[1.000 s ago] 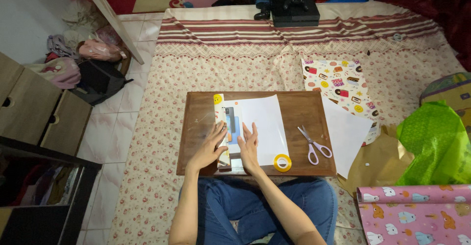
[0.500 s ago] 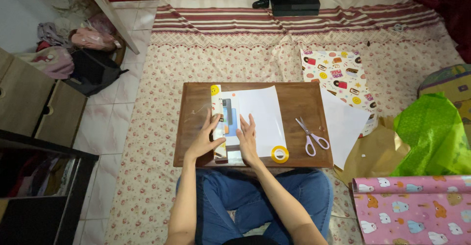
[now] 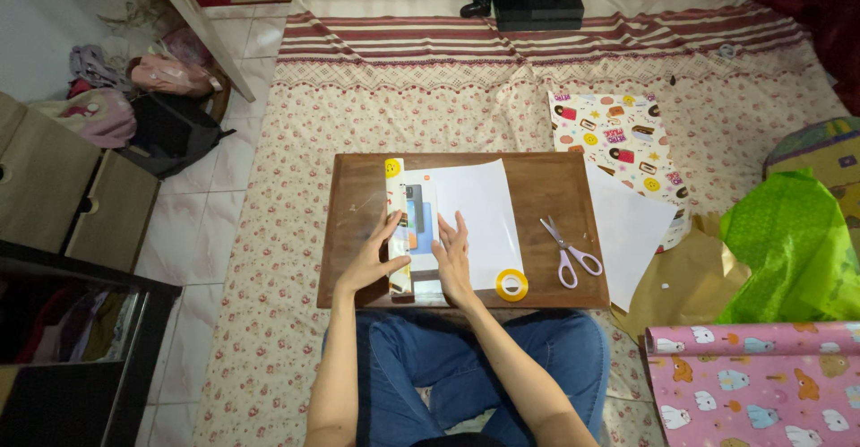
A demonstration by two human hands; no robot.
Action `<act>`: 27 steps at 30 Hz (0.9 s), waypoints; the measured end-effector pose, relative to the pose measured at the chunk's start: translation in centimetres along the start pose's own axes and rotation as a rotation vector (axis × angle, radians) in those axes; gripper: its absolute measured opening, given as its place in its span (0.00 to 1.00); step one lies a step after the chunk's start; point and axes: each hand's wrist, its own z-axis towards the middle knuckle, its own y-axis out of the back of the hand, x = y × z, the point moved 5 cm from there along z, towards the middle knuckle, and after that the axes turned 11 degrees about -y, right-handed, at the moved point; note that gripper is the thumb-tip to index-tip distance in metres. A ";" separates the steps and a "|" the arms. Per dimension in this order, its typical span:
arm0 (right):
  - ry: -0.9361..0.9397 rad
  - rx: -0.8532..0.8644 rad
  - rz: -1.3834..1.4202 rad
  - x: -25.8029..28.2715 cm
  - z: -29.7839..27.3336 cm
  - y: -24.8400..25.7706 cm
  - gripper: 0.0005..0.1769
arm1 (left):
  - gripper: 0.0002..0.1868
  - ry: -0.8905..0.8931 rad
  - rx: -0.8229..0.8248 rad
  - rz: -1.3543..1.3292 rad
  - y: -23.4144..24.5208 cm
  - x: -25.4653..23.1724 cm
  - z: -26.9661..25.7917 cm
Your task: The person sits on the floor and wraps a smartphone box with patterned wrapping paper. They smooth the paper, cut a sheet of white paper with scissors, place the box on the white paper, and secure it with tape.
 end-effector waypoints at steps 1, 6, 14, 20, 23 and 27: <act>-0.008 0.000 0.009 -0.1 0.0 0.0 0.44 | 0.51 -0.005 0.002 -0.003 0.1 0.0 0.0; -0.001 -0.009 -0.006 0.2 -0.1 -0.1 0.44 | 0.51 0.022 0.042 0.006 0.2 -0.5 0.1; -0.024 -0.008 -0.059 1.1 -0.3 0.0 0.43 | 0.50 0.053 0.080 0.031 0.1 -0.7 0.2; 0.000 -0.019 -0.048 1.3 -0.4 0.0 0.43 | 0.46 0.022 0.097 0.084 0.3 -1.0 0.2; -0.010 -0.026 -0.041 1.2 -0.4 0.0 0.44 | 0.45 -0.041 0.084 0.098 0.5 -1.7 0.3; -0.032 -0.010 0.024 1.0 -0.3 0.1 0.46 | 0.55 -0.049 0.025 0.129 0.9 -2.3 0.3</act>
